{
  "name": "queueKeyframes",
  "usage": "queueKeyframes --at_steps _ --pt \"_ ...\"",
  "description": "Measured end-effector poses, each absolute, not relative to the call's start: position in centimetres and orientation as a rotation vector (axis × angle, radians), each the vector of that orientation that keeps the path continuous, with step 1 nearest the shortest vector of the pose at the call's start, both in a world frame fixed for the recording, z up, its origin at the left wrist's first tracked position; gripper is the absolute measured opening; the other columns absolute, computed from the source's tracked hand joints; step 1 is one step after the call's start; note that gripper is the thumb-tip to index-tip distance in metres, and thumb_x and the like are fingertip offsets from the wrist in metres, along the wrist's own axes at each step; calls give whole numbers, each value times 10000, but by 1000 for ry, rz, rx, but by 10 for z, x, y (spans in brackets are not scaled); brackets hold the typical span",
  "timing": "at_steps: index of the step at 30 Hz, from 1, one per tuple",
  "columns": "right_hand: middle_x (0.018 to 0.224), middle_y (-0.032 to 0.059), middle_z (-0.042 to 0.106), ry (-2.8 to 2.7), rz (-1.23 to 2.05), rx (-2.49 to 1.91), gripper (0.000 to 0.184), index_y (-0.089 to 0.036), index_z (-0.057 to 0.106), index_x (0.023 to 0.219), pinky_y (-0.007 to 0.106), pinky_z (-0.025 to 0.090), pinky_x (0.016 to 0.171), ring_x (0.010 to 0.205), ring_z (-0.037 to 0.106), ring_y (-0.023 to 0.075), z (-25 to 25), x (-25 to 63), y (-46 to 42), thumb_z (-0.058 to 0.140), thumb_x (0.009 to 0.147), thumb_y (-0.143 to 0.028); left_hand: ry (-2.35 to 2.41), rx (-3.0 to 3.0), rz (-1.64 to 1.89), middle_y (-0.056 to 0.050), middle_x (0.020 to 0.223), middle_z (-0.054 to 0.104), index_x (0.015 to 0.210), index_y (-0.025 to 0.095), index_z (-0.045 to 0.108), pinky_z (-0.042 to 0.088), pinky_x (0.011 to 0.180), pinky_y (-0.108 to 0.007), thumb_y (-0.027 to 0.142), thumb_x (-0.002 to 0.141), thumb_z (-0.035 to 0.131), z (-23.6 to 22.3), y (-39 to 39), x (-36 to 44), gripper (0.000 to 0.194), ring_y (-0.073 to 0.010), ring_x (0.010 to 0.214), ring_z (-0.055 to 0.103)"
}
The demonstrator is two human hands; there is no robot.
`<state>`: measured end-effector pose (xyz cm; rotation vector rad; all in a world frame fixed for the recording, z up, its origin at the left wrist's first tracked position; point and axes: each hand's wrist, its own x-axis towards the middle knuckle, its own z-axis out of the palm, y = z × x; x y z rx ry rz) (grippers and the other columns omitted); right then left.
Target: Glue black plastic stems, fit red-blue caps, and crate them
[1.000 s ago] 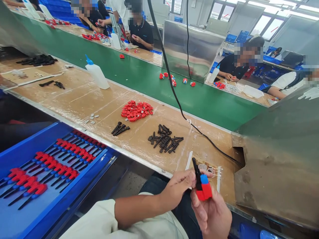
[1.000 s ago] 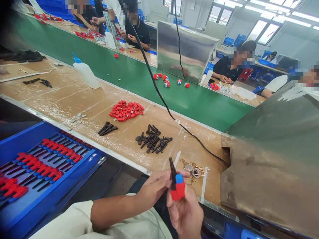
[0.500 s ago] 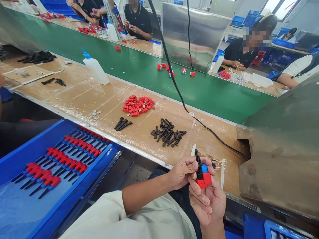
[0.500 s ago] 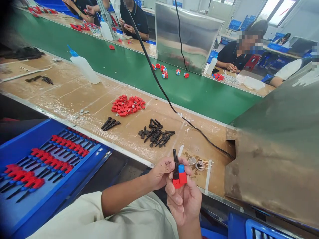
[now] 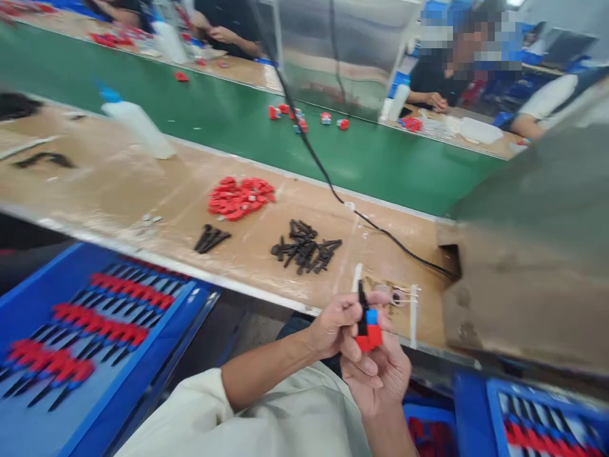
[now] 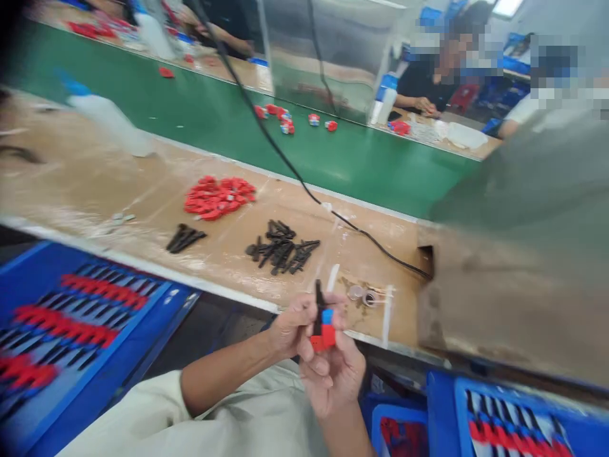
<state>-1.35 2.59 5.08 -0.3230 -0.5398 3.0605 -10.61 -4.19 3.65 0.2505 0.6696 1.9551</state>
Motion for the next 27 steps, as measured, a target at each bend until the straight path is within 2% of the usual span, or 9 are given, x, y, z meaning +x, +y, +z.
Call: queueKeyframes --at_steps 2,3,6,9,11,13,17,22,27 --pt "709 1 626 -648 3102 -361 363 -190 572 938 63 245 316 399 339 1 47 -6 21 725 783 -480 707 297 1917 -88 871 756 1043 175 777 565 740 -281 562 694 823 31 -53 -96 523 -195 791 716" --pt "713 3 640 -721 3126 -348 427 -202 556 949 90 268 311 393 390 19 45 0 20 754 729 -510 722 331 1921 -86 917 759 1110 207 763 574 788 -318 577 735 786 28 -58 -92 527 -221 865 719" --pt "708 40 664 -1024 3104 -264 600 -173 573 940 181 385 349 422 507 87 41 34 31 806 599 -608 770 477 1833 -114 1171 720 1304 261 670 543 928 -389 599 758 759 21 -64 -86 649 -282 1087 669" --pt "834 103 688 -1259 2700 -561 687 -140 610 1002 236 441 436 540 576 131 46 107 47 789 602 -668 751 637 1701 -150 1303 656 1351 243 638 524 932 -395 599 783 732 21 -59 -77 677 -323 1184 609" --pt "893 112 683 -1403 2145 -986 740 -149 641 995 258 427 456 560 542 129 54 171 64 759 566 -740 744 686 1592 -164 1277 664 1354 217 636 518 916 -394 559 823 707 25 -55 -70 635 -326 1168 609" --pt "789 57 643 -1575 1411 -1552 714 -170 669 930 283 424 502 516 455 103 59 235 90 648 614 -809 728 711 1480 -171 1213 686 1329 194 652 516 902 -397 541 838 695 28 -51 -64 603 -319 1108 631" --pt "654 11 543 -1614 904 -1932 582 -158 651 888 299 414 532 554 472 138 61 332 168 648 708 -712 675 795 1314 -167 1152 703 1301 184 666 512 896 -407 508 858 681 26 -45 -60 549 -303 1030 651" --pt "943 42 651 -1855 415 -2238 345 -147 648 999 357 532 761 829 626 175 46 386 254 628 917 -482 694 876 1249 -159 1142 700 1312 194 658 500 908 -405 492 880 650 8 -43 -52 525 -295 1031 642" --pt "1180 80 637 -2245 142 -2275 336 -169 619 1184 407 551 871 1006 641 202 17 410 300 622 951 -411 795 728 1200 -160 1096 711 1253 183 699 492 898 -423 619 776 708 -6 -35 -32 647 -308 988 638"
